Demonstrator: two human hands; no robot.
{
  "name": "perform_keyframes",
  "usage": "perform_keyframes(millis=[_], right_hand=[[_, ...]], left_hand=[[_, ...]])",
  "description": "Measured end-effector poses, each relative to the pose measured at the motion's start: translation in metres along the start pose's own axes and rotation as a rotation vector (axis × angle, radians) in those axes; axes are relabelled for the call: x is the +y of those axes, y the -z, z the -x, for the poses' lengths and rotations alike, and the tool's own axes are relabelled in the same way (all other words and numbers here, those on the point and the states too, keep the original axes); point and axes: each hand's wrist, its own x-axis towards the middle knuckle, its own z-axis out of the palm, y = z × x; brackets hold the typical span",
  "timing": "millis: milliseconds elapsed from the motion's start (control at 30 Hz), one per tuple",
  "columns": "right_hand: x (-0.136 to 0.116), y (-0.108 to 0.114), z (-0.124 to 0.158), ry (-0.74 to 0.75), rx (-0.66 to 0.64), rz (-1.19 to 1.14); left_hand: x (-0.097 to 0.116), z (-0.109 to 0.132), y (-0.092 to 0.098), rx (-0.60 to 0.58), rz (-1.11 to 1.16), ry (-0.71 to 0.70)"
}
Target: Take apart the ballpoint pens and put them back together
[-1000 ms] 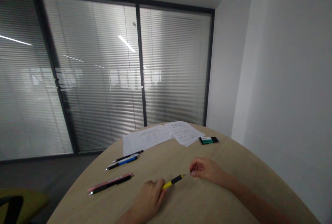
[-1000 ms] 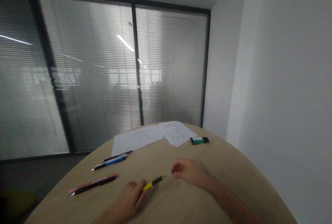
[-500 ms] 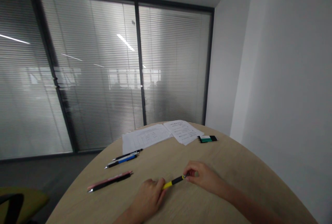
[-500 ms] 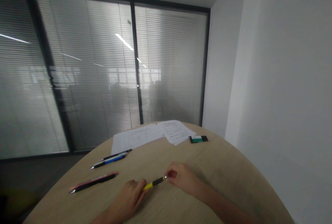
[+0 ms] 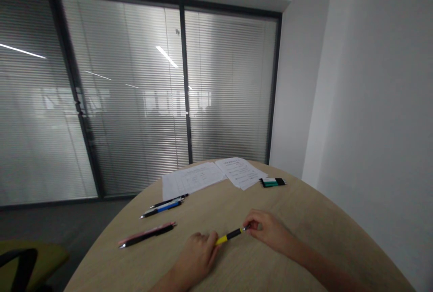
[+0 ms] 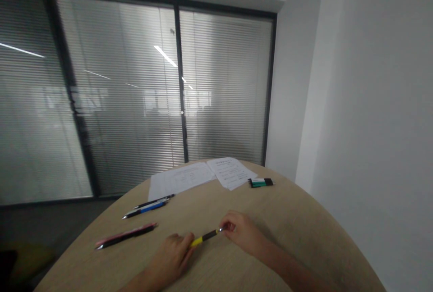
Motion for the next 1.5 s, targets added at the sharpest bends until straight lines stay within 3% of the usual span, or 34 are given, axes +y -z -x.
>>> perform_keyframes(millis=[767,1167,1367,1500], right_hand=[[0.004,-0.01,0.003,-0.116,-0.052,-0.041],[0.015,-0.025,0.008,-0.197,-0.104,-0.034],[0.004,-0.012,0.008,-0.039,-0.054,-0.2],[-0.004,0.0,0.007,-0.057,-0.082,-0.179]], left_hand=[[0.0,0.001,-0.005,0.017,-0.036,-0.06],[0.009,0.002,0.013,-0.014,-0.125,-0.118],[0.002,0.002,0.007,0.052,-0.102,-0.111],[-0.003,0.002,0.003,0.078,-0.089,-0.072]])
